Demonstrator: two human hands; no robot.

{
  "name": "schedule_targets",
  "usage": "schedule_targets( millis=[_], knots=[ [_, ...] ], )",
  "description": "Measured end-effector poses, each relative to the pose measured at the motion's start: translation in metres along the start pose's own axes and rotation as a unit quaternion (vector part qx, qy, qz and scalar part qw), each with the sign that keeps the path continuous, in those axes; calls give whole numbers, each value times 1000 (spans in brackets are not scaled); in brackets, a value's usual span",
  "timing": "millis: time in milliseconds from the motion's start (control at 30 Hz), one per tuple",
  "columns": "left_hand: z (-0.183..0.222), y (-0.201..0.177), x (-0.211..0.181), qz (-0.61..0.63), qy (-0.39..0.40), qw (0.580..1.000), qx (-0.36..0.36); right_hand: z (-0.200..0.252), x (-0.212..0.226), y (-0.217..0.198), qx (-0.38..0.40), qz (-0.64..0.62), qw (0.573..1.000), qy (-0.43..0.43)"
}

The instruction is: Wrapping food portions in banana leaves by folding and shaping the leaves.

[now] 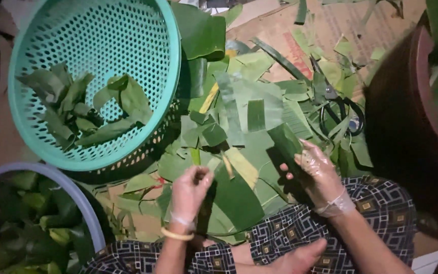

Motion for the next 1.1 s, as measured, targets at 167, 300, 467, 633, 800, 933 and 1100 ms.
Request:
schedule_targets(
  millis=[167, 300, 467, 633, 800, 933, 1100],
  knots=[
    [-13, 4, -33, -77, 16, 997, -24, 0, -5, -6, 1, 12, 1000, 23],
    [-23, 28, -46, -220, 35, 974, -25, 5, -7, 5, 12, 20, 999, 26],
    [-16, -1, -60, -86, 63, 994, -37, 10, -4, 14, 29, 35, 998, 42],
    [22, -83, -111, 245, 240, 932, -119, 17, 4, 20, 47, 35, 992, 108],
    [29, -57, -119, 125, 294, 945, -68, 68, 0, 100, 366, 0, 887, 283],
    [60, -36, -129, -28, 343, 939, 1, 83, -42, 105, 463, -87, 815, 337],
    [70, -39, -96, -49, 317, 947, 11, 57, -42, 114, 405, -128, 848, 318]
  ],
)
Point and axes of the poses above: each hand's wrist, its own z-axis away from the middle knuckle, its own y-axis out of the palm, x = y × z, the point moved 8 cm from there along -z, towards the middle knuckle, and after that the axes turned 8 degrees about -z, right-handed, at the moved point
